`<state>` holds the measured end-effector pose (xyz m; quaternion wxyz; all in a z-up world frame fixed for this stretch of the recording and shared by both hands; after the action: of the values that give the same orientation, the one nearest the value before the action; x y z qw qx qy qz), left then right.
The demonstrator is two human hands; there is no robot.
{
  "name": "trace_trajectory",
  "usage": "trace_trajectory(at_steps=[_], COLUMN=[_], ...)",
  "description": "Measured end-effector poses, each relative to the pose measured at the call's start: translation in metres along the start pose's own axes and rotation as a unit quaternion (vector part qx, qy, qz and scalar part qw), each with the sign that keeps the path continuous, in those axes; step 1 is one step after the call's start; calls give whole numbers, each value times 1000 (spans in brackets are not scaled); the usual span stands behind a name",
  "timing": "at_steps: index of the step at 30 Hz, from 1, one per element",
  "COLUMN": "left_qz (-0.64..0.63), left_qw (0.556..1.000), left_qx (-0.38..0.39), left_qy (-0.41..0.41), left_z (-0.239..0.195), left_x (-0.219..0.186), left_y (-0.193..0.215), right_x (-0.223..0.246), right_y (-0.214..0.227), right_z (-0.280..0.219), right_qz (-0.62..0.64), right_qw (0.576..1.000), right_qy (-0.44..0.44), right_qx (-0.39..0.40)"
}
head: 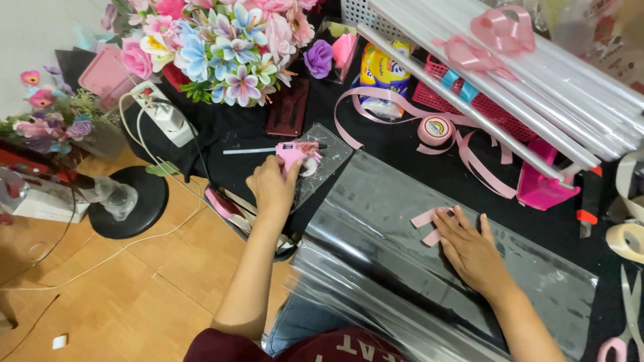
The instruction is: The person is assembling decorative wrapping components by cutting pink ribbons and using a hot glue gun to attach them to clear plastic sheets at a design station.
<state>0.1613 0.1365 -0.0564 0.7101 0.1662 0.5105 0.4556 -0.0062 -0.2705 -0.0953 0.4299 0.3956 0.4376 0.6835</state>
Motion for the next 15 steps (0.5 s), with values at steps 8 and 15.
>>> trace_trajectory(at_steps=[8,15], left_qz=[58,-93], left_qw=[975,899], left_qx=[-114,217], left_qy=[-182,-368], left_z=[-20,-53], left_x=[-55,-132], left_y=[14,-48], right_x=[8,18], right_y=[9,21], right_z=[3,7], right_qz=[7,35], right_qw=[999,999], right_qy=[-31,-12], right_qx=[22,2])
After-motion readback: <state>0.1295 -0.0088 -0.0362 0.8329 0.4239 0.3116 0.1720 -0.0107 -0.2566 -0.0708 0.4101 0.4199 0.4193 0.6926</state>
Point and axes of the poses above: each hand's wrist, its own z-axis towards the middle knuckle, its own y-axis out of the back of the hand, x = y × z, the point moved 5 cm from there along z, towards the middle knuckle, and after that the axes turned 6 degrees about -x, right-handed, at the moved point
